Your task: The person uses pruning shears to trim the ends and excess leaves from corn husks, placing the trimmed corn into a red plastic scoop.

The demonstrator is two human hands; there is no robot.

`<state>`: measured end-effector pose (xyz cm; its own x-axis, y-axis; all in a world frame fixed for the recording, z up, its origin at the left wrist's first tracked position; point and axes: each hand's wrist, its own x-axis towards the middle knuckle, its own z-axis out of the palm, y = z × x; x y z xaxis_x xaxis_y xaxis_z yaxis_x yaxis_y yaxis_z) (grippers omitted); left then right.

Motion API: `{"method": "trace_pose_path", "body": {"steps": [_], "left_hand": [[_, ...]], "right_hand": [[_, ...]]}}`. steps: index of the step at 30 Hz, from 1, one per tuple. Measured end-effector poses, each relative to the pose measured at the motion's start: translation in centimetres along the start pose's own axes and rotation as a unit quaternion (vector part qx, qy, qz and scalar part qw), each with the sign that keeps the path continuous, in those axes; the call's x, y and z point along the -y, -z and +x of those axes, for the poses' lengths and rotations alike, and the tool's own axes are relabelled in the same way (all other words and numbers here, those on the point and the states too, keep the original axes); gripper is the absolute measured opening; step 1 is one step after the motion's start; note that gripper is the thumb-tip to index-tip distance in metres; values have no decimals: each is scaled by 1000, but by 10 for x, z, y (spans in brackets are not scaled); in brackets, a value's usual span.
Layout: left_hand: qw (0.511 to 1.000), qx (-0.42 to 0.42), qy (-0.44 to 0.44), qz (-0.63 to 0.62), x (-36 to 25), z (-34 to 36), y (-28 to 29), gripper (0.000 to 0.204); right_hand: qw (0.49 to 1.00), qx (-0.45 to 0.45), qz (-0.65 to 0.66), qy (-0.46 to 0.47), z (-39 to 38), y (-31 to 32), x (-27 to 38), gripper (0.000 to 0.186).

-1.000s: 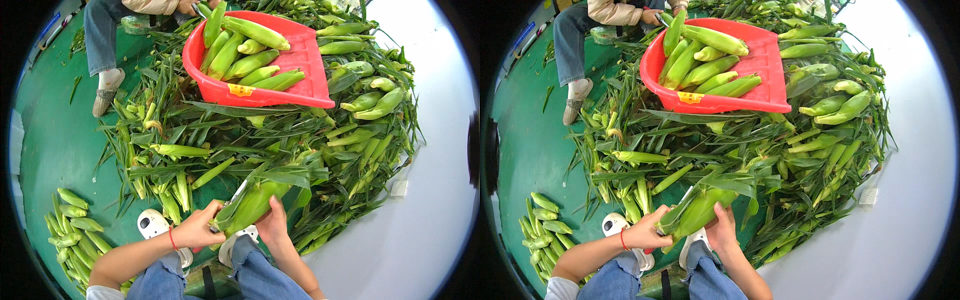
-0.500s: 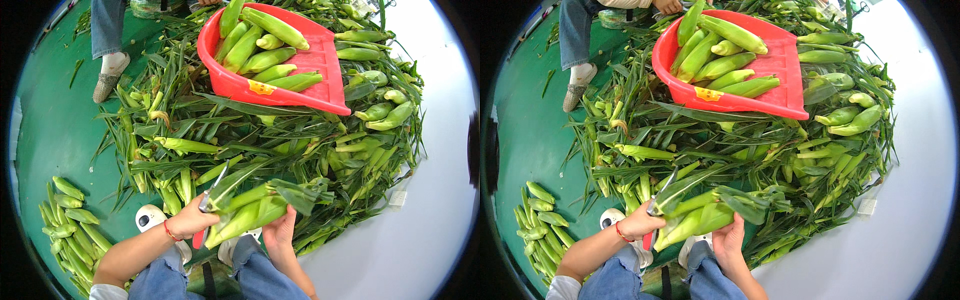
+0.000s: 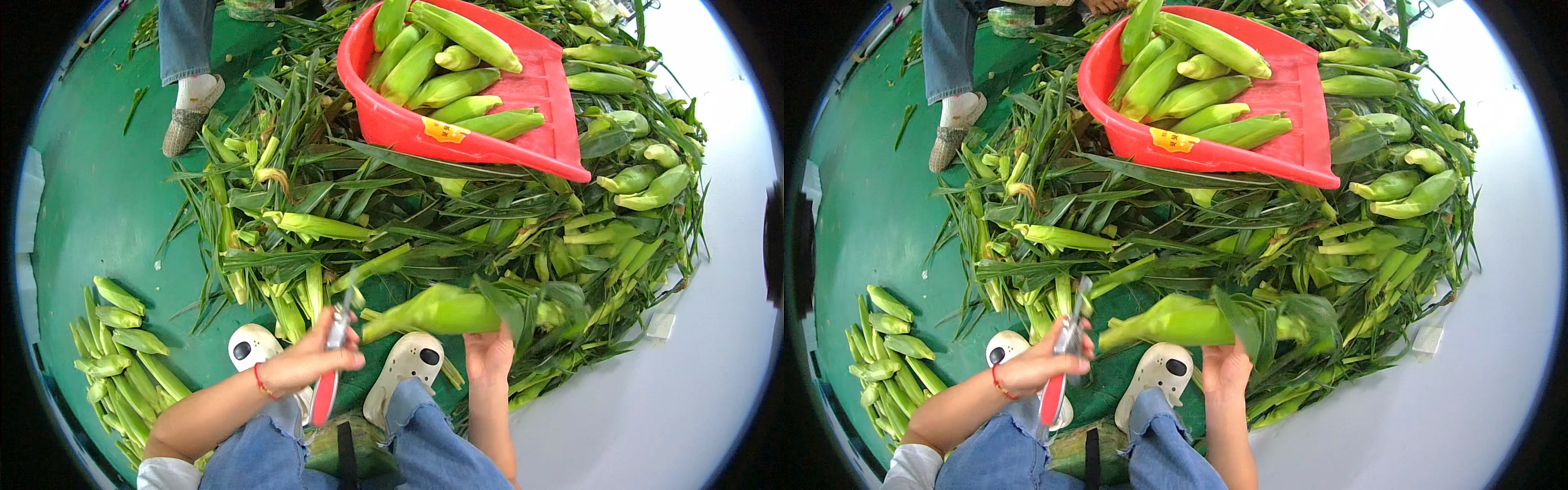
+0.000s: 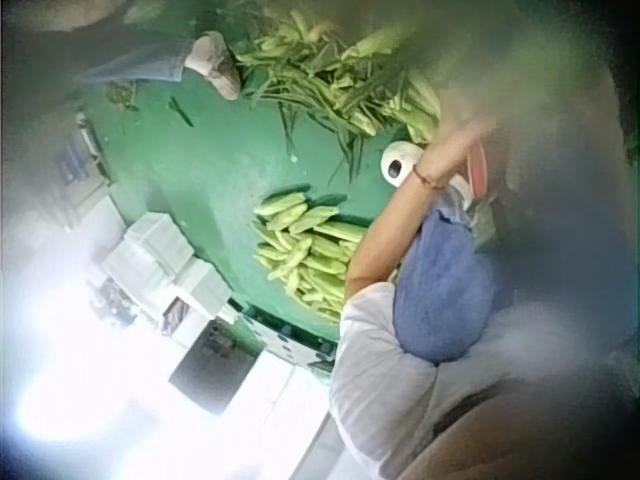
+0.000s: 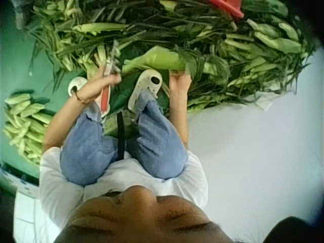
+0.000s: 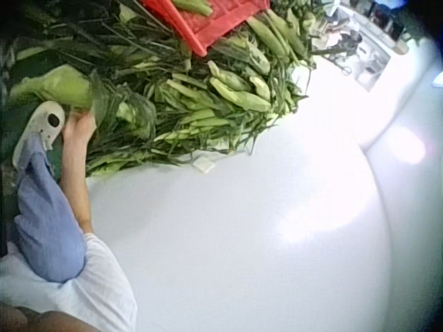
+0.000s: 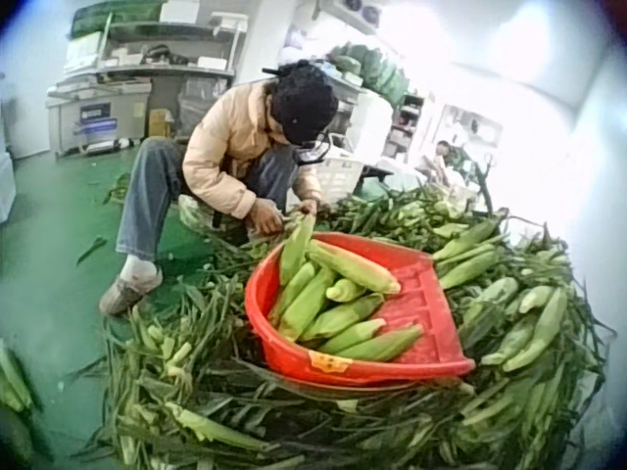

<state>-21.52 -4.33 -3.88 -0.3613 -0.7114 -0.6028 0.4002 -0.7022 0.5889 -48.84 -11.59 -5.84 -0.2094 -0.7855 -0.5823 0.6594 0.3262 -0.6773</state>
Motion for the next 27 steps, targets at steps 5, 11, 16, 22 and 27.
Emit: {"method": "trace_pose_path", "body": {"steps": [5,11,16,22,27], "left_hand": [[965,118,205,-112,6,-9,-31,68],[981,26,114,-155,24,35,-39,58],[995,8,40,-91,49,51,-26,47],[967,-205,35,-148,32,49,22,39],[932,-64,232,-270,42,31,-1,29]], "right_hand": [[994,-70,-22,76,-4,-28,2,35],[997,-50,-39,33,-13,-28,-12,34],[994,-101,-26,40,-7,-34,-12,36],[997,-44,55,-37,-2,0,34,36],[983,101,121,-93,6,-10,38,45]]}}
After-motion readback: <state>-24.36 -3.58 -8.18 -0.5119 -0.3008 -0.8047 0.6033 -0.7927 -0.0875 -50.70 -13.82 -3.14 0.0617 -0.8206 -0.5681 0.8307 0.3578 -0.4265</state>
